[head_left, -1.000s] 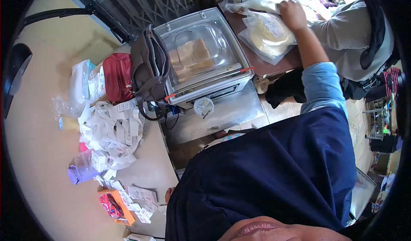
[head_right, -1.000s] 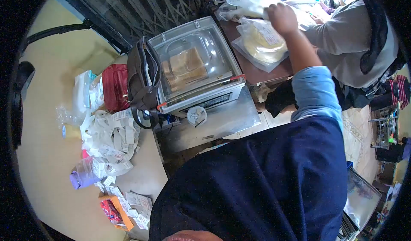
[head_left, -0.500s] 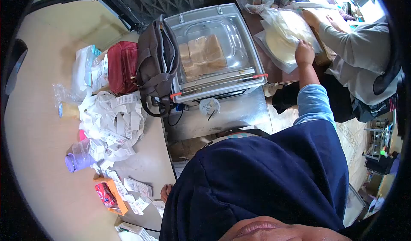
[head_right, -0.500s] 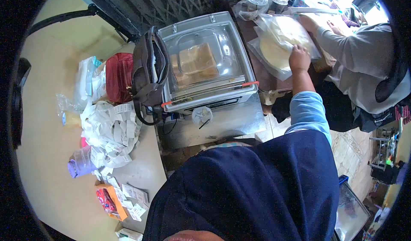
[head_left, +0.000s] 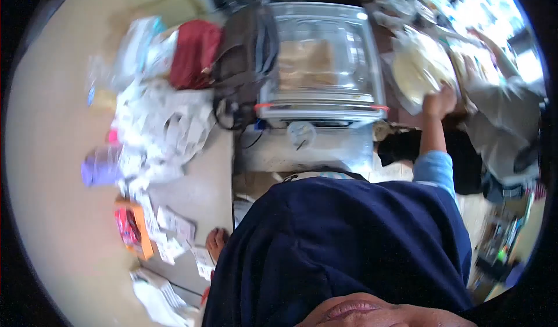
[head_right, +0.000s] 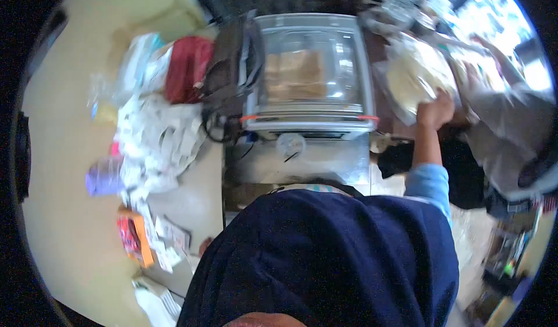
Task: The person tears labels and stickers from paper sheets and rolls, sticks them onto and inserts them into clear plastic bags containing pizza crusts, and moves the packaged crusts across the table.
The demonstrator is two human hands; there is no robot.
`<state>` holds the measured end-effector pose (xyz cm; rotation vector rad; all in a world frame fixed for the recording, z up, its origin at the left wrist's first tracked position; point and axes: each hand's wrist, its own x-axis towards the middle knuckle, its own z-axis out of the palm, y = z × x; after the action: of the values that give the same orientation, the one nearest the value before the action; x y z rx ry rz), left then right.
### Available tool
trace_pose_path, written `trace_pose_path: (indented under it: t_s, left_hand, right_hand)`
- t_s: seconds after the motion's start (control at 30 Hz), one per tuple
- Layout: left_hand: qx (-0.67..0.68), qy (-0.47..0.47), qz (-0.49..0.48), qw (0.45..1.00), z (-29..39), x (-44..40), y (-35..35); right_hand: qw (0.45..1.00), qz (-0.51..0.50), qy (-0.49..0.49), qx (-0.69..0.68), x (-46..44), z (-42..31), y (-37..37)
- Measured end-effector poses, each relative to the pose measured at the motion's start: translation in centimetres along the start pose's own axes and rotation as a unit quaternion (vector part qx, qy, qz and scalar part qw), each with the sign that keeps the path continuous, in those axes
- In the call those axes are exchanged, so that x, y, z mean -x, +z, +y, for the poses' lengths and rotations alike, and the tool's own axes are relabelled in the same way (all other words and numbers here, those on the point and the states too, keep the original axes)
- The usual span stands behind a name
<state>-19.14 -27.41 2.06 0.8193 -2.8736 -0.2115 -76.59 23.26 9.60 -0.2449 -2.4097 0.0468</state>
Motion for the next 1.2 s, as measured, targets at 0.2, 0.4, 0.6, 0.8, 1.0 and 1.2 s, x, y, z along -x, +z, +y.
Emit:
trace_pose_path:
  t_s: [0.2,0.4,0.6,0.8,1.0,1.2]
  left_hand:
    - [0.065,0.028,0.026,0.997,2.2,-0.9,-3.1]
    - [0.079,0.014,0.079,0.994,1.9,-0.4,-3.7]
    - [-0.080,-0.209,0.208,0.952,-4.7,0.7,-5.1]
    - [-0.138,-0.310,-0.156,0.928,-15.7,-0.4,-10.4]
    - [-0.177,-0.229,-0.213,0.933,-17.7,-1.4,-11.5]
    - [0.206,-0.386,-0.085,0.895,-16.8,2.6,-14.5]
  right_hand:
    - [0.914,0.064,-0.274,-0.293,5.4,-15.3,-5.5]
    - [0.786,-0.114,-0.448,-0.410,14.4,-27.2,-12.4]
    - [0.668,-0.210,-0.552,-0.453,20.1,-31.1,-19.8]
    - [0.590,-0.297,-0.598,-0.454,25.1,-32.2,-23.1]
    - [0.556,-0.313,-0.640,-0.428,28.1,-32.3,-25.3]
    - [0.574,-0.324,-0.627,-0.415,29.5,-30.7,-25.4]
